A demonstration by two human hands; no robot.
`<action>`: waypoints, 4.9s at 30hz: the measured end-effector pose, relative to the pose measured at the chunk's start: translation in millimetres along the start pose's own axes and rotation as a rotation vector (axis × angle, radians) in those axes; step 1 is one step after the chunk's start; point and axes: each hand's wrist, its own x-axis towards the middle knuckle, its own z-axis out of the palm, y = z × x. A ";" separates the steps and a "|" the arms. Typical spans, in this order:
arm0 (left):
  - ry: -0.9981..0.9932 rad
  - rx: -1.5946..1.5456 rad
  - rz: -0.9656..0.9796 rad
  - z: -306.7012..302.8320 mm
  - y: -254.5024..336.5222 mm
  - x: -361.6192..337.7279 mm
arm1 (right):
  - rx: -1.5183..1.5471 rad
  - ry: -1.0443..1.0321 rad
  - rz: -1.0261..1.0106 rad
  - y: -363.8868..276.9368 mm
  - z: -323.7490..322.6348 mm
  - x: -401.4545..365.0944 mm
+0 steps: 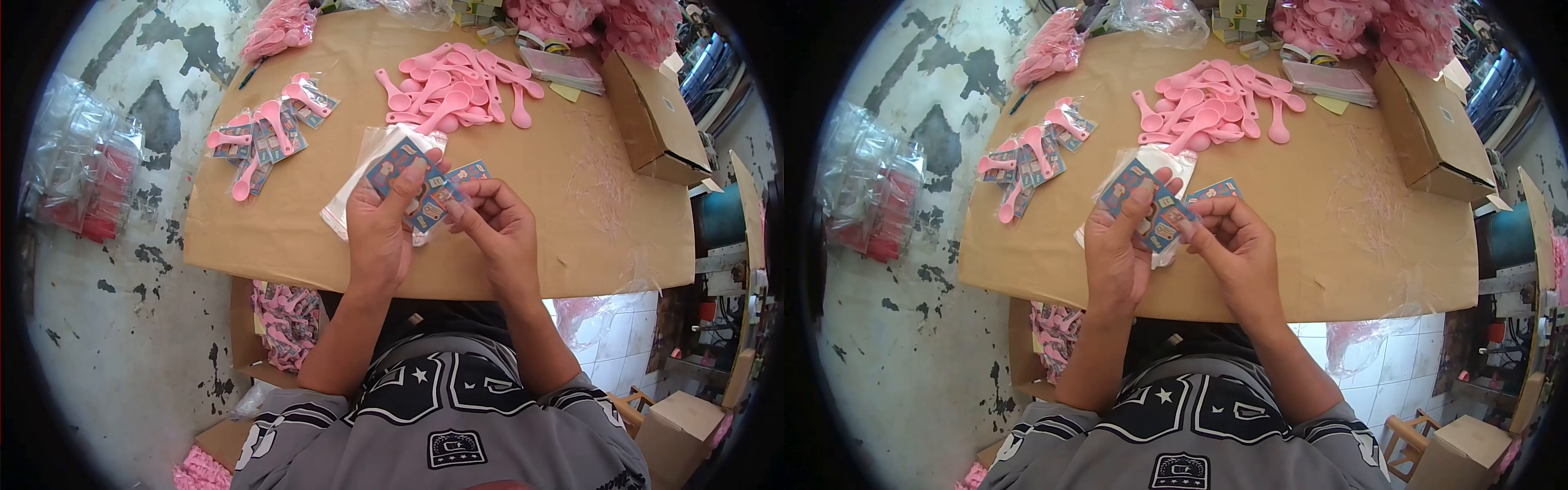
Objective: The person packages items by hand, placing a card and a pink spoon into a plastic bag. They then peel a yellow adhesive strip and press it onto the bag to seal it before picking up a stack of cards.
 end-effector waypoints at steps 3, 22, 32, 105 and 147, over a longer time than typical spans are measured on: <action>-0.001 0.032 -0.008 1.7 -5.7 -6.9 | 0.107 0.032 -0.065 7.0 11.6 -4.2; -0.139 -0.239 0.154 12.2 0.0 -33.9 | 0.043 -0.007 0.060 2.4 22.5 -31.6; -0.062 -0.239 0.040 13.5 -5.4 -40.3 | -0.387 0.110 -0.405 2.2 19.1 -39.9; 0.056 -0.354 0.332 -37.2 8.4 24.1 | -0.184 0.103 0.090 -23.5 -20.2 -29.2; -0.204 -0.430 -0.420 -3.3 3.5 1.3 | -1.008 -0.259 -0.801 -26.9 -12.8 13.8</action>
